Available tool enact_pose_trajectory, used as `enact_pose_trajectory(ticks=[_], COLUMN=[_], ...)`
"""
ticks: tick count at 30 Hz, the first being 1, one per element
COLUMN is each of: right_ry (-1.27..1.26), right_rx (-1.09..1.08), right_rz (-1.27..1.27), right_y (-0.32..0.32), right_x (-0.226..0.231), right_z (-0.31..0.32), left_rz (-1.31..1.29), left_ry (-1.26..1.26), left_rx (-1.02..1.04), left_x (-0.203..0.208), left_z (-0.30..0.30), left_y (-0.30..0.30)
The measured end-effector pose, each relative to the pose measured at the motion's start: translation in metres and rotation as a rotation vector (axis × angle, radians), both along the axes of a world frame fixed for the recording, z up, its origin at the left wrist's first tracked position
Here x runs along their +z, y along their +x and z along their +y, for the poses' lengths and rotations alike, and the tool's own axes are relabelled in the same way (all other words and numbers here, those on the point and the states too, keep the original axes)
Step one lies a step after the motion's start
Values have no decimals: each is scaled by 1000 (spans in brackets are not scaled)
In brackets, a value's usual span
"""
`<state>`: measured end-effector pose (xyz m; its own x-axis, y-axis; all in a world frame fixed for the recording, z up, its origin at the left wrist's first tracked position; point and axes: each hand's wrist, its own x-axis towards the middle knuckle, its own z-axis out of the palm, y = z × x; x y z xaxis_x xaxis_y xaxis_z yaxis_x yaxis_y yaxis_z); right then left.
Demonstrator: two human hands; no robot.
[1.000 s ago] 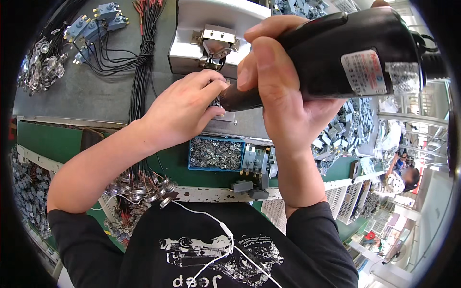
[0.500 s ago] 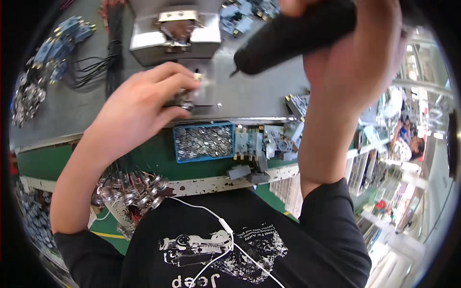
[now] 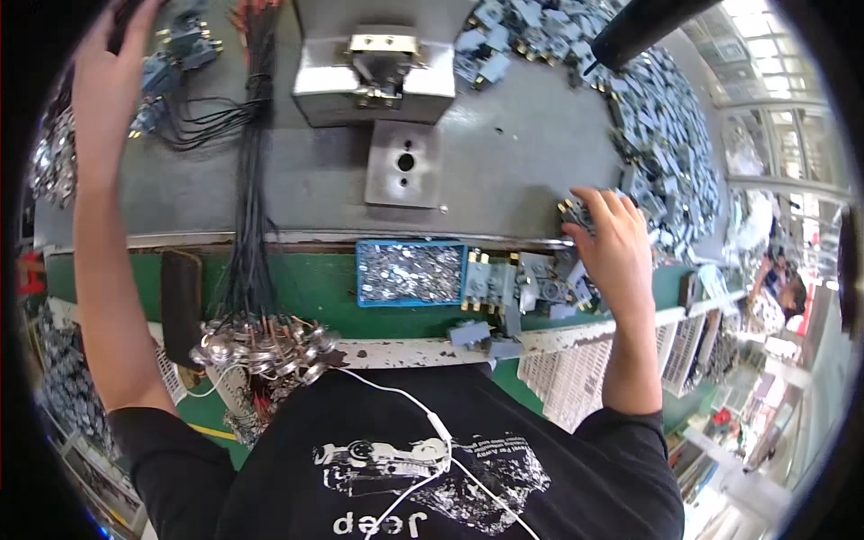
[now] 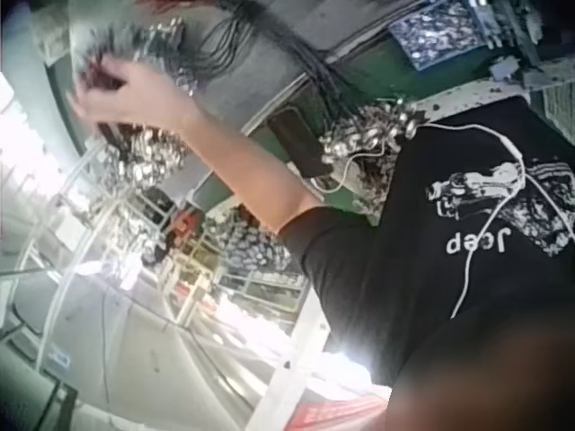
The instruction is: Assembling electronic switch components using an electric screwdriver at a production workstation.
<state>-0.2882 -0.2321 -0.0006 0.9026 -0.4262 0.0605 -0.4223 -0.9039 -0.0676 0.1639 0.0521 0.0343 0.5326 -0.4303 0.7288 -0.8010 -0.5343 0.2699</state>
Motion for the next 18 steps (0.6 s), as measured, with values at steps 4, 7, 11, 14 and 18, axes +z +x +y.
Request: enact_pose_trajectory(ticks=[4, 7, 11, 14, 18], right_ry=[229, 343, 277, 182, 67], right_rx=[-16, 99, 548, 702, 730], right_rz=[-156, -242, -292, -223, -83], right_y=[4, 38, 97, 118, 129], right_x=[14, 35, 22, 13, 11], right_z=[2, 21, 38, 43, 47], left_rz=[403, 421, 589, 438, 343], left_ry=[267, 804, 1098, 1277, 1056], left_rx=[-470, -685, -664, -685, -751], left_x=[-1, -1, 1, 6, -6], left_z=[-23, -1, 13, 18, 11], left_y=[-95, -133, -157, -166, -172])
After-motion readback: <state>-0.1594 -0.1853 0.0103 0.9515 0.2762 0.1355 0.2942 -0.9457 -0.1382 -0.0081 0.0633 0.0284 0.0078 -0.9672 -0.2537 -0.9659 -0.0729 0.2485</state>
